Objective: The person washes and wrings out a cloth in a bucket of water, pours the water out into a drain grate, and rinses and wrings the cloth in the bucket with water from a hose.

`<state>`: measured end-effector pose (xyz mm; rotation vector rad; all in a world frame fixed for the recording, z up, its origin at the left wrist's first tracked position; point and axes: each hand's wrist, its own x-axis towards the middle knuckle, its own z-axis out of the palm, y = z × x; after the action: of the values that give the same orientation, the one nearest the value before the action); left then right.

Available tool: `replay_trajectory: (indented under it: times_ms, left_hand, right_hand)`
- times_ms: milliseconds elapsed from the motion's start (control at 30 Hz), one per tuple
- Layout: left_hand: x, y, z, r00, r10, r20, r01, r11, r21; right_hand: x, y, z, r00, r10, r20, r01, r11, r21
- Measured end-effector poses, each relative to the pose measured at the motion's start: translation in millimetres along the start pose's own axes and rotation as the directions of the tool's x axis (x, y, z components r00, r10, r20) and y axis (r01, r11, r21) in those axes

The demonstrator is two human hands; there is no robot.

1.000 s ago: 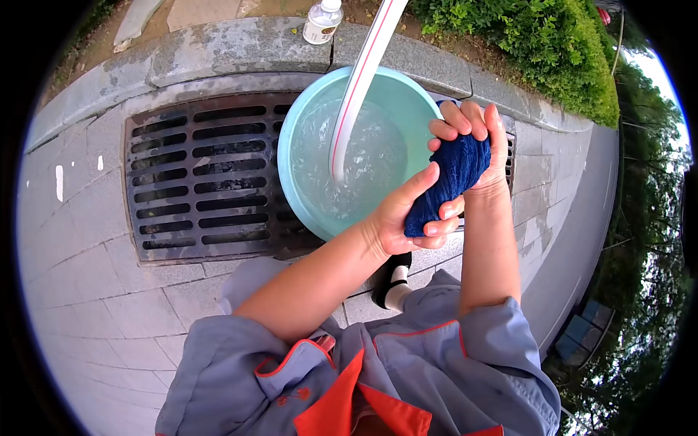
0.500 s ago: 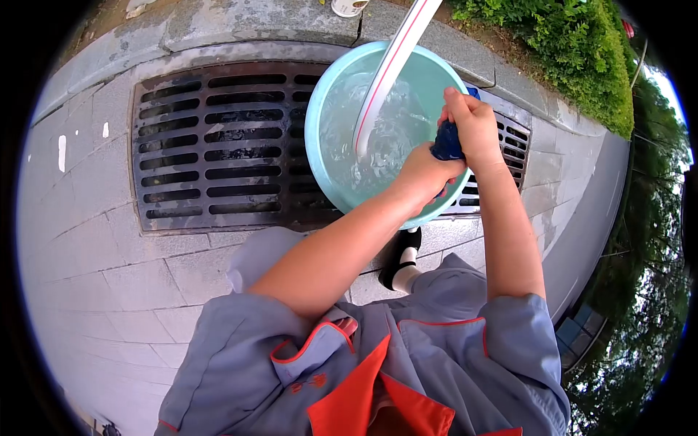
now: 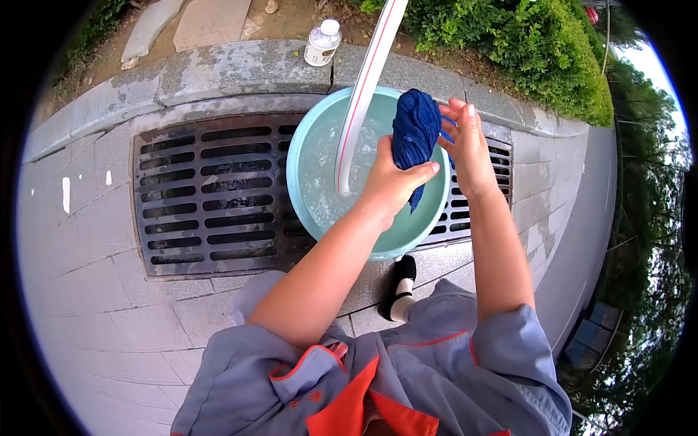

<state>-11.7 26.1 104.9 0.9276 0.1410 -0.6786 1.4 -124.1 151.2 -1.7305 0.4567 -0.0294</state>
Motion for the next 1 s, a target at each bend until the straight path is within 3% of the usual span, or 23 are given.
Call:
replay_trajectory:
  times_ms: [33,100,133,233,267,300,367,400,433,500,567,633,700,733,767,800,833,867,933,967,1000]
  left_hand:
    - [2.8,-3.5,-0.6,0.989,0.136,-0.060,-0.120,0.968,0.219]
    - [7.0,-10.3,0.3,0.902,0.423,-0.085,-0.283,0.729,0.623]
    - [3.3,-9.0,-0.2,0.921,0.385,-0.061,-0.282,0.765,0.579]
    - [-5.0,15.6,-10.2,0.977,0.055,0.204,-0.075,0.993,0.095]
    - [-5.9,19.9,-12.2,0.970,0.053,0.237,-0.056,0.998,0.005]
    - [-6.3,20.7,-9.1,0.983,0.069,0.170,-0.059,0.996,-0.061]
    - [-7.7,27.0,-10.8,0.975,0.017,0.220,0.006,0.995,-0.100]
    - [-5.6,23.8,-9.7,0.981,0.122,0.148,-0.143,0.979,0.144]
    - [-8.7,26.8,-6.6,0.982,0.127,0.141,-0.139,0.987,0.081]
    - [-16.3,37.6,0.8,0.976,0.165,0.140,-0.161,0.986,-0.041]
    - [-19.7,40.7,3.2,0.982,0.148,0.119,-0.140,0.988,-0.071]
    - [-20.6,30.9,7.0,0.952,0.261,0.159,-0.268,0.963,0.022]
    - [-31.4,25.0,18.5,0.957,0.248,0.151,-0.256,0.966,0.034]
    - [-29.7,20.7,19.5,0.966,0.198,0.169,-0.220,0.968,0.120]
    - [-28.9,16.4,25.6,0.951,0.281,0.132,-0.301,0.938,0.171]
    - [-26.5,18.0,25.8,0.970,0.212,0.117,-0.230,0.959,0.168]
    - [-24.7,19.4,24.1,0.985,0.139,0.099,-0.154,0.975,0.163]
    - [-20.5,18.2,19.4,0.964,0.262,0.032,-0.259,0.915,0.308]
    - [-12.8,15.7,9.9,0.860,0.509,-0.043,-0.389,0.706,0.592]
    - [-13.6,16.4,10.1,0.828,0.561,0.003,-0.394,0.579,0.714]
    - [-15.8,19.4,11.4,0.795,0.604,0.058,-0.387,0.432,0.815]
  right_hand:
    - [-10.9,1.0,-1.9,0.995,0.038,0.088,-0.036,0.999,-0.019]
    - [-25.6,0.4,1.3,0.967,-0.047,0.249,0.101,0.973,-0.207]
    - [-27.2,-2.5,3.8,0.982,-0.009,0.188,0.032,0.992,-0.120]
    - [-26.3,-11.4,-22.9,0.967,0.108,0.229,-0.170,0.948,0.271]
    - [-26.8,-12.9,-30.5,0.959,0.075,0.273,-0.178,0.910,0.375]
    - [-31.1,-16.5,-34.7,0.957,0.089,0.276,-0.200,0.891,0.407]
    - [-34.0,-7.1,-44.1,0.935,0.145,0.323,-0.308,0.784,0.539]
    - [-28.8,5.4,-50.8,0.917,0.200,0.344,-0.382,0.687,0.619]
    - [-39.3,-5.9,-42.1,0.904,0.123,0.410,-0.384,0.655,0.651]
    - [-52.1,-15.9,-40.0,0.807,0.126,0.576,-0.516,0.624,0.587]
    - [-57.9,-4.1,-40.1,0.861,0.125,0.493,-0.275,0.930,0.245]
    - [-64.5,-20.8,-26.4,0.938,0.056,0.341,-0.100,0.989,0.114]
    - [-68.5,-33.6,-20.9,0.978,-0.048,0.202,0.030,0.995,0.093]
    - [-67.5,-41.7,-26.6,0.972,-0.079,0.222,0.099,0.992,-0.081]
    - [-66.7,-50.5,-35.6,0.965,-0.100,0.244,0.163,0.953,-0.255]
    - [-65.7,-56.9,-42.3,0.933,-0.240,0.267,0.329,0.870,-0.368]
    - [-67.0,-71.2,-49.9,0.926,-0.233,0.297,0.344,0.845,-0.408]
    - [-64.4,-84.0,-61.7,0.923,-0.237,0.302,0.374,0.734,-0.567]
    - [-62.2,-106.2,-83.5,0.921,-0.249,0.299,0.386,0.488,-0.783]
    - [-60.2,-114.1,-92.8,0.919,-0.261,0.294,0.377,0.372,-0.848]
    - [-55.4,-118.1,-103.8,0.936,-0.253,0.246,0.338,0.439,-0.832]
